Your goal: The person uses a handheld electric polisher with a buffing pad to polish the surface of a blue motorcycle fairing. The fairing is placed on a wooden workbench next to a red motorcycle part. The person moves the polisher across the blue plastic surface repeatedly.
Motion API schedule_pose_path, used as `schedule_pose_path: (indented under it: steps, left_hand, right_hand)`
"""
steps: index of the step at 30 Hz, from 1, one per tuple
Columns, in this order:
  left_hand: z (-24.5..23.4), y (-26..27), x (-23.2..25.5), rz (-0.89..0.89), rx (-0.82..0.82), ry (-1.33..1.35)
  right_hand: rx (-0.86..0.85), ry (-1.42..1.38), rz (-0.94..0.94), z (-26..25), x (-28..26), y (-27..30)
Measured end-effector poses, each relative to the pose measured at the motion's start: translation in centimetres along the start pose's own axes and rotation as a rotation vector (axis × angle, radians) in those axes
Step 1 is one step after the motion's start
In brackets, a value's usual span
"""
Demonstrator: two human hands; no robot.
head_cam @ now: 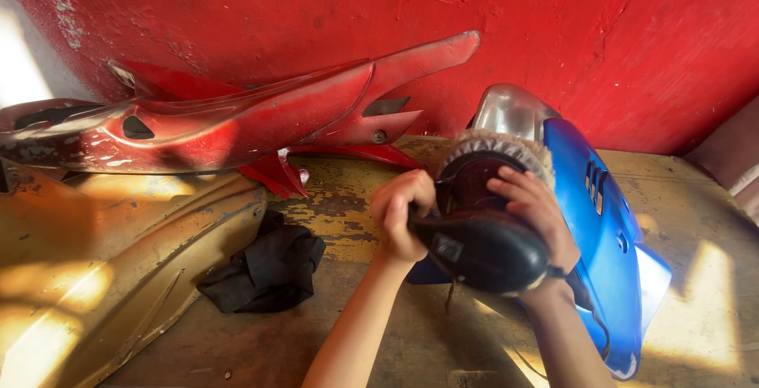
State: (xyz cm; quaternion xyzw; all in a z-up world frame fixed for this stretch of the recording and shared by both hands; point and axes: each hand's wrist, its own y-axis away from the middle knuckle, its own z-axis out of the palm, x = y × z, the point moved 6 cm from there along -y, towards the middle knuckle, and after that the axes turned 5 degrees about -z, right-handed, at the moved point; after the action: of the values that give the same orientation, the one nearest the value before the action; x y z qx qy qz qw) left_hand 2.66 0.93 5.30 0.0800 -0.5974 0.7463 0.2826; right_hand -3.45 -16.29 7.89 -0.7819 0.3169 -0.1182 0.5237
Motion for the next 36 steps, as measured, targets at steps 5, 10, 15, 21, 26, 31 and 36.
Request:
schedule_pose_path:
  steps: [5, 10, 15, 21, 26, 31, 36]
  left_hand:
    - [-0.4, 1.8, 1.6, 0.047, -0.001, 0.131]
    - [-0.6, 2.1, 2.2, 0.036, 0.002, 0.059]
    - [-2.1, 6.1, 1.9, 0.085, 0.188, 0.166]
    - [-2.4, 6.5, 3.6, 0.036, 0.037, 0.064]
    - [-5.3, 8.7, 0.5, -0.06, 0.192, 0.256]
    - [-6.6, 12.4, 0.7, -0.074, 0.307, 0.38]
    - [-6.0, 12.8, 1.5, -0.133, 0.273, 0.204]
  right_hand:
    - [-0.028, -0.019, -0.195, -1.3, -3.4, 0.8]
    - [-0.01, 0.029, -0.067, 0.1, -2.3, 1.6]
    - [-0.081, -0.073, -0.285, 0.8, -4.9, 3.3]
    - [-0.048, -0.066, -0.216, 0.4, -2.7, 7.4]
    - [-0.175, 0.007, -0.342, 3.8, -5.5, 4.3]
    - [-0.262, -0.016, -0.318, 4.3, -7.3, 6.1]
    - [-0.213, -0.112, -0.24, 3.2, -6.6, 6.0]
